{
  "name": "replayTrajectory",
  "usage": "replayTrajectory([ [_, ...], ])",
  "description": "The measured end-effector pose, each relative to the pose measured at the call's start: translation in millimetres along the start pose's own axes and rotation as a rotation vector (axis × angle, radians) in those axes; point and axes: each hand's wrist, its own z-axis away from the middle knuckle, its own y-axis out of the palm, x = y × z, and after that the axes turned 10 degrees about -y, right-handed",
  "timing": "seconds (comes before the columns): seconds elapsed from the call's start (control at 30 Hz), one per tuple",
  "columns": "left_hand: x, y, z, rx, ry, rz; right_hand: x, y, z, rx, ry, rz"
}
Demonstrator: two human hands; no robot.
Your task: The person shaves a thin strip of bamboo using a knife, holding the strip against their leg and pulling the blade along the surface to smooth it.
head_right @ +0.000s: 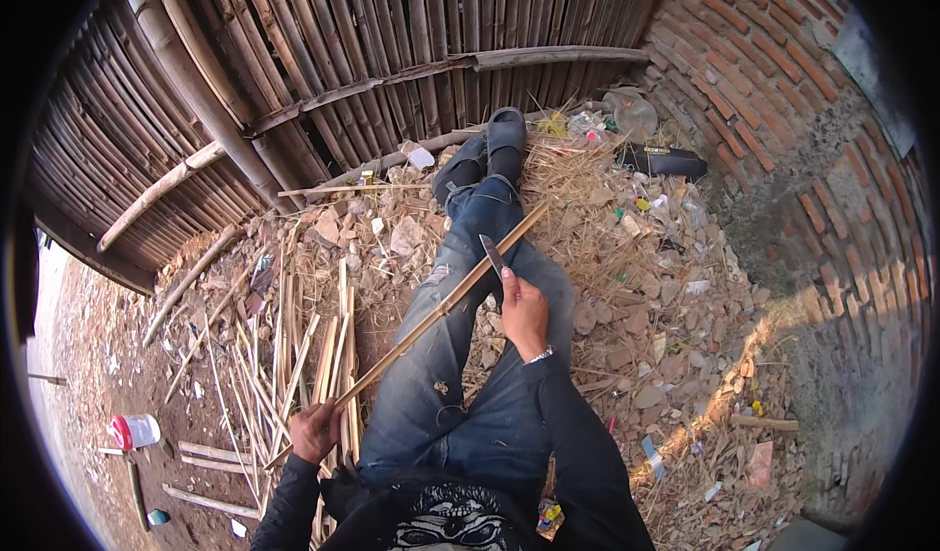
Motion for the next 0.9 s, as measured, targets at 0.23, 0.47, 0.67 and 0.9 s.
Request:
replayTrajectory([
  [0.23, -6, 4, 0, 0.042, -0.059, 0.092, 30, 10, 67, 0.468, -0.236, -0.085],
  [0.47, -28, -17, -3, 0.409, -0.409, 0.319, 37, -9, 53, 0.16, -0.382, -0.151],
  [0.67, -45, -24, -4, 0.555, -0.573, 0.461, 21, -9, 47, 0.155, -0.216, -0.172],
  [0.9, -56, -26, 5, 0.473, -0.515, 0.344, 21, -1, 44, 0.233, -0.337, 0.082],
])
